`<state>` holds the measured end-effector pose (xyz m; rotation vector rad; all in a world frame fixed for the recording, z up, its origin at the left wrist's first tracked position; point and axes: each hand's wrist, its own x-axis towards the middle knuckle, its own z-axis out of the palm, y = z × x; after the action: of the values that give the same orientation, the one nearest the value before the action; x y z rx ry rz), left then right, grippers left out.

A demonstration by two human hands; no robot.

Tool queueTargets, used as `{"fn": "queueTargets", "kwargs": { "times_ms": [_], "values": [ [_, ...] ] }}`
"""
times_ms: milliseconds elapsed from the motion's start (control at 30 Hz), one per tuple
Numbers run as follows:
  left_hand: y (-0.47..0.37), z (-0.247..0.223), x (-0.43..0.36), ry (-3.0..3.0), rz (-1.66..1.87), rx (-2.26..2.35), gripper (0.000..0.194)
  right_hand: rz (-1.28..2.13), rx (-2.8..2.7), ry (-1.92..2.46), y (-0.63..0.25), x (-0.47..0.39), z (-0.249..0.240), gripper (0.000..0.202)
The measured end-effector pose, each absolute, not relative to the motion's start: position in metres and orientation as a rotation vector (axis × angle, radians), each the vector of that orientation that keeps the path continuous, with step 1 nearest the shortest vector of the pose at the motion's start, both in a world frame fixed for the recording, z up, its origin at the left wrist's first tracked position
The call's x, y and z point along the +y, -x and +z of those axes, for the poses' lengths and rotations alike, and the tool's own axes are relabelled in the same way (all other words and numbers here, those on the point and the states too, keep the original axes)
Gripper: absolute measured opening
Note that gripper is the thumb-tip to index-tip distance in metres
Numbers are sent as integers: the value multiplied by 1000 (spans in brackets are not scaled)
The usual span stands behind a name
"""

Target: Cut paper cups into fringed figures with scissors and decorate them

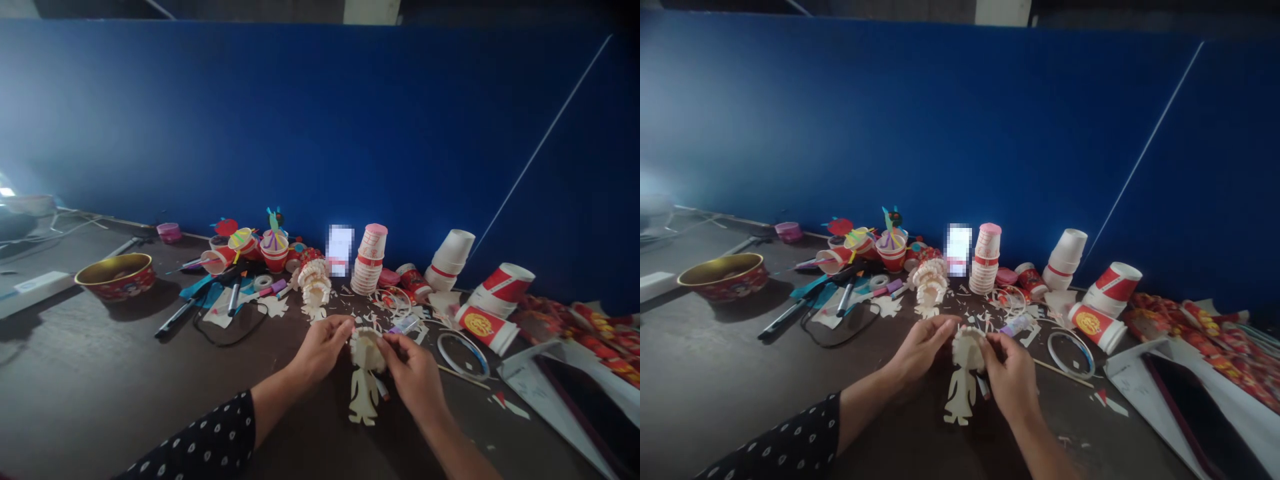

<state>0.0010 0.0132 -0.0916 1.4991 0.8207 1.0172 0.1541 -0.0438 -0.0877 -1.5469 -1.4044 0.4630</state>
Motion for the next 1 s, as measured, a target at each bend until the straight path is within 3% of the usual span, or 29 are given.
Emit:
{"fn": "queueTargets", "kwargs": {
  "times_ms": [200, 367, 667, 900, 1000],
  "values": [
    [-1, -93, 12, -1477, 819, 789, 32, 431, -1414, 1553, -154, -44, -86, 26],
    [0, -93, 14, -1495, 884, 888, 19, 572, -1317, 1489, -151, -45, -86, 31],
    [1, -88, 16, -1476, 973, 897, 20, 774, -1321, 1477, -147, -46, -86, 32],
    [-1, -87, 12, -1385, 940, 738, 31, 812, -1231, 1528, -150, -44, -91, 33],
    [-1, -89, 13, -1430, 917, 784, 25, 814, -1220, 1544, -149, -44, -90, 34]
  ]
}}
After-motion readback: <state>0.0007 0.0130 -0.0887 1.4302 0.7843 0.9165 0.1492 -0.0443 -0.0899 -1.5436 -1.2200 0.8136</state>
